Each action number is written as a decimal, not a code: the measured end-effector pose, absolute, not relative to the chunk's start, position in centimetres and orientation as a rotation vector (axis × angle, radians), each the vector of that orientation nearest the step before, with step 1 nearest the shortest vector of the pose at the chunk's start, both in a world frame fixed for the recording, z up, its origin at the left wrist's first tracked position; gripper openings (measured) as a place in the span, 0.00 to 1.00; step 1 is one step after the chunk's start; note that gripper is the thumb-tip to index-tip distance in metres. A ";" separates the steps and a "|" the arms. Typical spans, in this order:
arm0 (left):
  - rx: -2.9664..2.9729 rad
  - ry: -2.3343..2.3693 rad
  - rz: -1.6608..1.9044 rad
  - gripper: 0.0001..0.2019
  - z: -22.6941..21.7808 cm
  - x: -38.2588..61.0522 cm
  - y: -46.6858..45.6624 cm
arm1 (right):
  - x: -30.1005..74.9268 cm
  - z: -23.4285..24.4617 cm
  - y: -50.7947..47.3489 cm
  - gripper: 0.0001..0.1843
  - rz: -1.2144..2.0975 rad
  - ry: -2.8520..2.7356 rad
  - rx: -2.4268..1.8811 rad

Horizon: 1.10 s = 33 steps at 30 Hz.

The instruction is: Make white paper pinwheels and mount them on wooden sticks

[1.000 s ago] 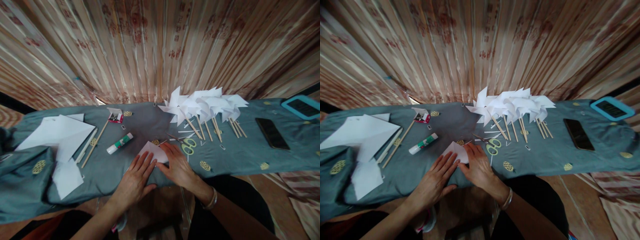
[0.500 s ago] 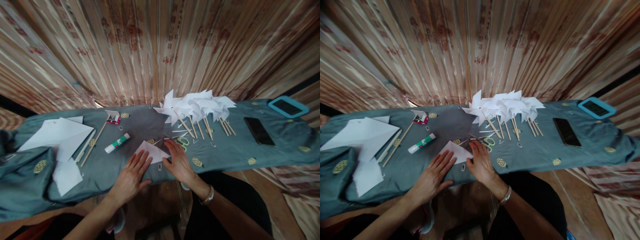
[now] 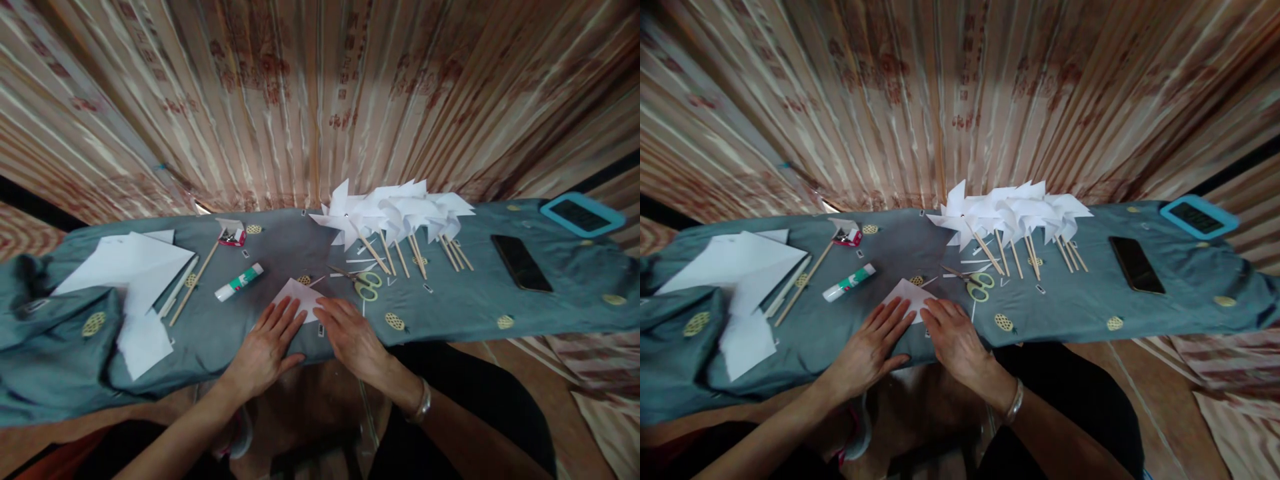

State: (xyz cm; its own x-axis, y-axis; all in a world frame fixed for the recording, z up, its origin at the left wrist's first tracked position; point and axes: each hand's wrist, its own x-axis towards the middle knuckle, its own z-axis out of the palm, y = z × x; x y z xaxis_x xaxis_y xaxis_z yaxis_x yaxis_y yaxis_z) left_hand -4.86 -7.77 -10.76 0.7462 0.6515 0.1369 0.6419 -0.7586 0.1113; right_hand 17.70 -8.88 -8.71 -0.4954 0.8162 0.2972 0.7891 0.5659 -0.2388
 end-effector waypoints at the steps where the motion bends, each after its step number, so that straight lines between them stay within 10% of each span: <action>1: 2.887 1.067 0.255 0.36 -10.8 -4.8 -7.8 | 17.3 -8.8 -9.1 0.20 0.107 -2.473 -1.257; 24: 2.965 1.277 0.290 0.21 -7.4 -13.7 -12.6 | 17.2 -9.1 -9.7 0.21 0.292 -2.459 -1.236; 33: 1.375 1.195 0.606 0.11 -7.2 -4.6 -15.6 | 18.1 -9.1 -7.7 0.24 0.356 -2.138 -1.537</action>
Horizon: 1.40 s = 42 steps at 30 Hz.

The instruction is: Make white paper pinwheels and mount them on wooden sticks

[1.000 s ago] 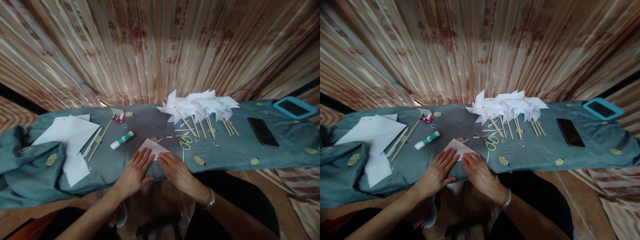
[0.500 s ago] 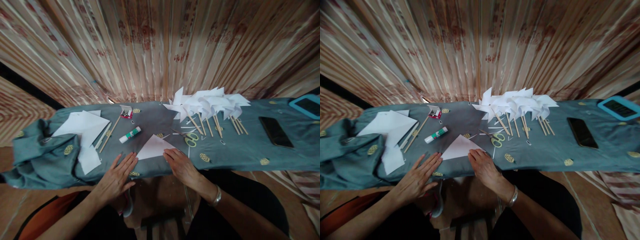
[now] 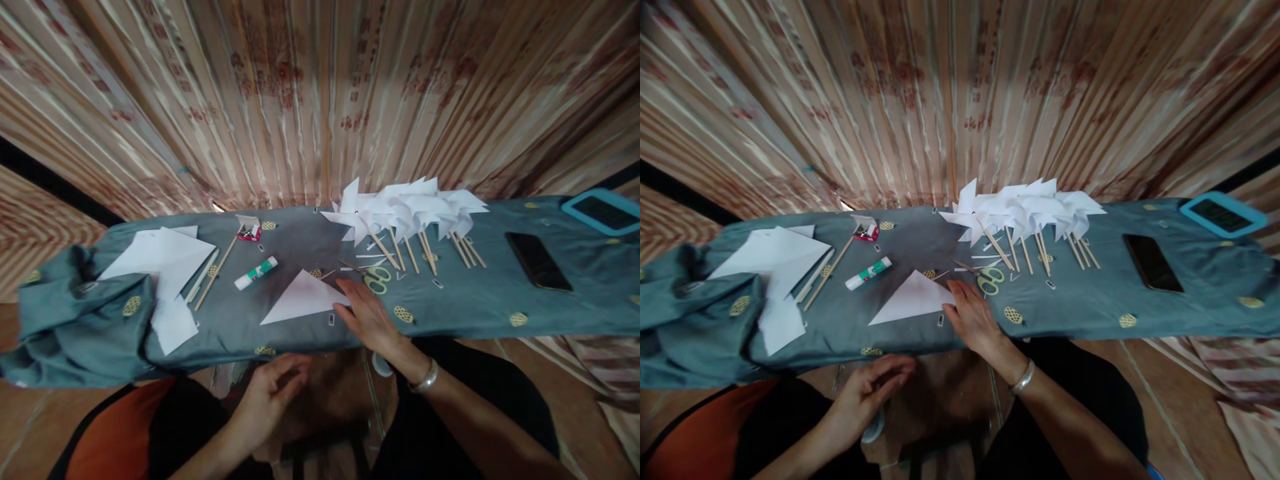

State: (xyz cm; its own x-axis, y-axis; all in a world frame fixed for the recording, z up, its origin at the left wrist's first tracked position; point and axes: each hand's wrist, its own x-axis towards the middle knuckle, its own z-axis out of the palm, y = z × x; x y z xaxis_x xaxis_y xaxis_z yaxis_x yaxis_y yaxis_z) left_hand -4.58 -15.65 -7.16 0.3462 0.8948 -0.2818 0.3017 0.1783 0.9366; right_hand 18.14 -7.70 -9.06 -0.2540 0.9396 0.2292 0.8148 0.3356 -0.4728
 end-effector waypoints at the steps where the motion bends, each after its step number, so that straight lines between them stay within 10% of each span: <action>1: 1.153 1.186 0.671 0.11 -7.4 -3.7 -15.5 | 18.1 -9.0 -7.6 0.26 0.381 -2.129 -1.546; 15: 0.325 0.986 0.783 0.23 -6.4 -1.0 -12.4 | 17.9 -7.7 -6.3 0.25 1.546 -1.210 -1.202; 20: 0.421 0.948 0.964 0.12 -5.0 0.6 -9.0 | 17.3 -6.3 -6.4 0.23 1.686 -1.098 -0.988; 32: 0.395 1.125 1.295 0.14 -2.5 0.3 -3.6 | 24.3 -6.4 -4.2 0.17 0.166 -2.138 -1.814; 42: 0.456 1.105 1.374 0.21 -2.4 0.2 -1.9 | 24.3 -6.1 -4.4 0.11 0.577 -2.017 -1.855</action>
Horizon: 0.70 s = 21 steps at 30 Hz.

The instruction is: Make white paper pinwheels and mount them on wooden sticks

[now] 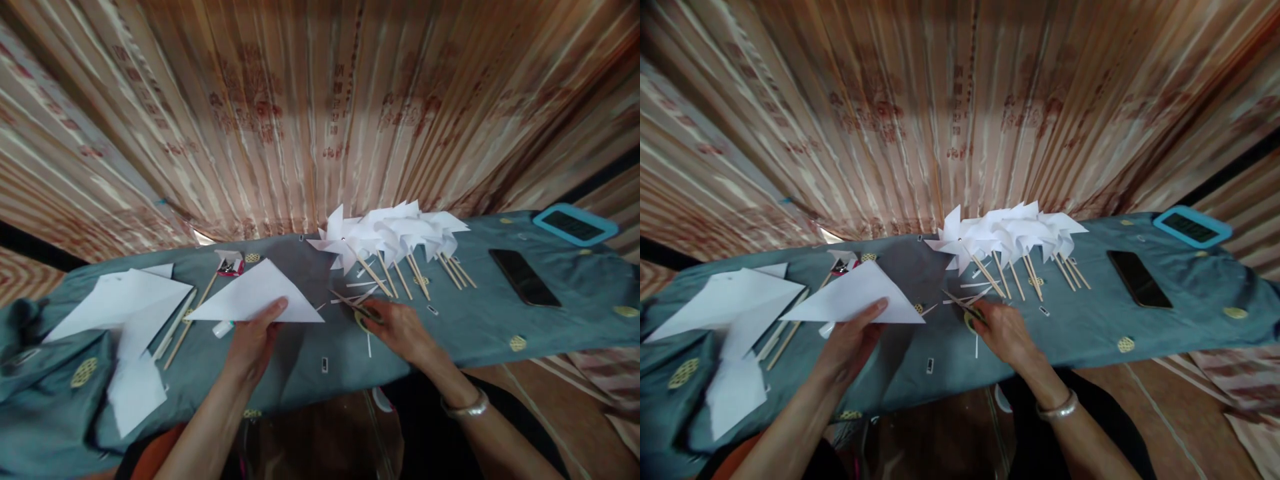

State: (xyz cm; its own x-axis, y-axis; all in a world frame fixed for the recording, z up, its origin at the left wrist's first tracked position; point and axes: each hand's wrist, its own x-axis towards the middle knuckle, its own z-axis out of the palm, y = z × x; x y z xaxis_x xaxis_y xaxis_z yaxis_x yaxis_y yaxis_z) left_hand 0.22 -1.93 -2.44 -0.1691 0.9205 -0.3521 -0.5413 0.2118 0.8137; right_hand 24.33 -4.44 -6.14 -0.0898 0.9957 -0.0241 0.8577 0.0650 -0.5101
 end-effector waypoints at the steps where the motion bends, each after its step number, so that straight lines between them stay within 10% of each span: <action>1: 0.458 1.103 1.389 0.21 -2.4 0.1 -1.8 | 24.4 -6.1 -4.5 0.10 0.799 -1.878 -1.759; 7: 0.465 1.061 1.429 0.22 -1.9 -0.2 -0.9 | 22.8 -6.5 -5.0 0.22 1.773 -0.795 -1.106; 21: 0.547 1.036 1.354 0.28 -1.8 -0.3 -1.4 | 19.5 -6.1 -7.8 0.29 1.942 -0.869 -0.863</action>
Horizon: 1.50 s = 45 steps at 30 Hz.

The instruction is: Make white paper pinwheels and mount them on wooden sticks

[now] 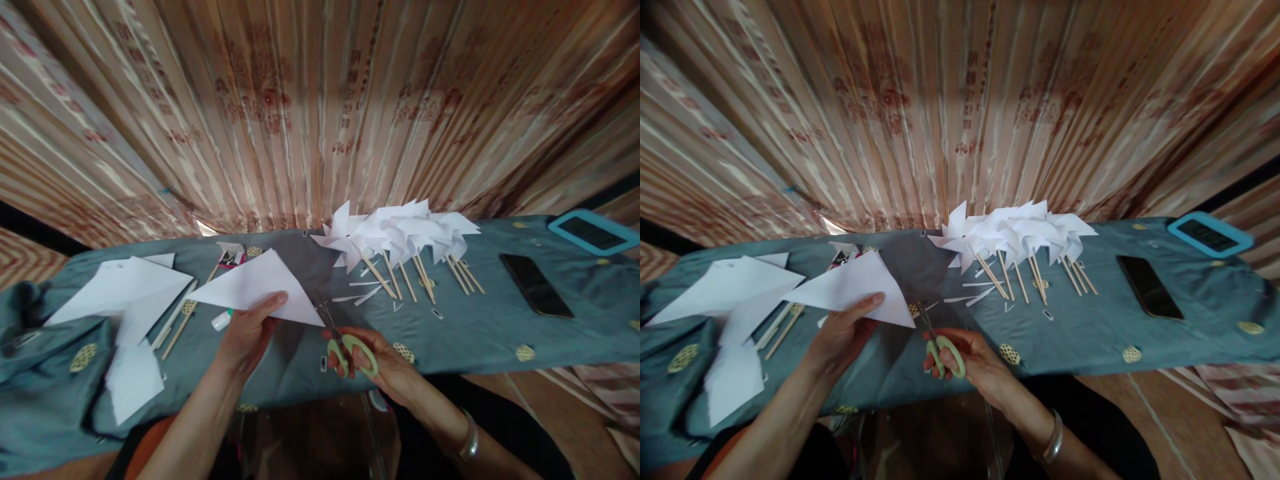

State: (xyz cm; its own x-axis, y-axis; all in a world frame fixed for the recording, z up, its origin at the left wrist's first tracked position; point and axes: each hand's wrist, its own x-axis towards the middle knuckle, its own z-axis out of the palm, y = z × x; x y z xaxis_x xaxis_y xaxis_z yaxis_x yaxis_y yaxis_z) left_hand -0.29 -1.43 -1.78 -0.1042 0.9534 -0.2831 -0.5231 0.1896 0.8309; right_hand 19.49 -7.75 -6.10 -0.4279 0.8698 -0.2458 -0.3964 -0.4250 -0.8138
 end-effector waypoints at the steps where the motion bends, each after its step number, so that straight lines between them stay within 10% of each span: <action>1: 0.540 1.056 1.342 0.27 -1.8 -0.3 -1.5 | 19.5 -6.1 -7.8 0.29 1.925 -0.912 -0.866; 45: 0.524 1.155 1.220 0.15 -2.2 0.8 -2.2 | 18.8 -6.8 -8.1 0.22 1.781 -0.942 -1.049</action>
State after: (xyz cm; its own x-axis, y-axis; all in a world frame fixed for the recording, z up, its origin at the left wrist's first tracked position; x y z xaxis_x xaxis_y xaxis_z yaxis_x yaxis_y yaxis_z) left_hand 0.83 -2.20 -2.16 -0.0829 0.9130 -0.3995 -0.4488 0.3237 0.8330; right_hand 18.77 -8.10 -6.80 -0.2935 0.9144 -0.2786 -0.2842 -0.3618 -0.8879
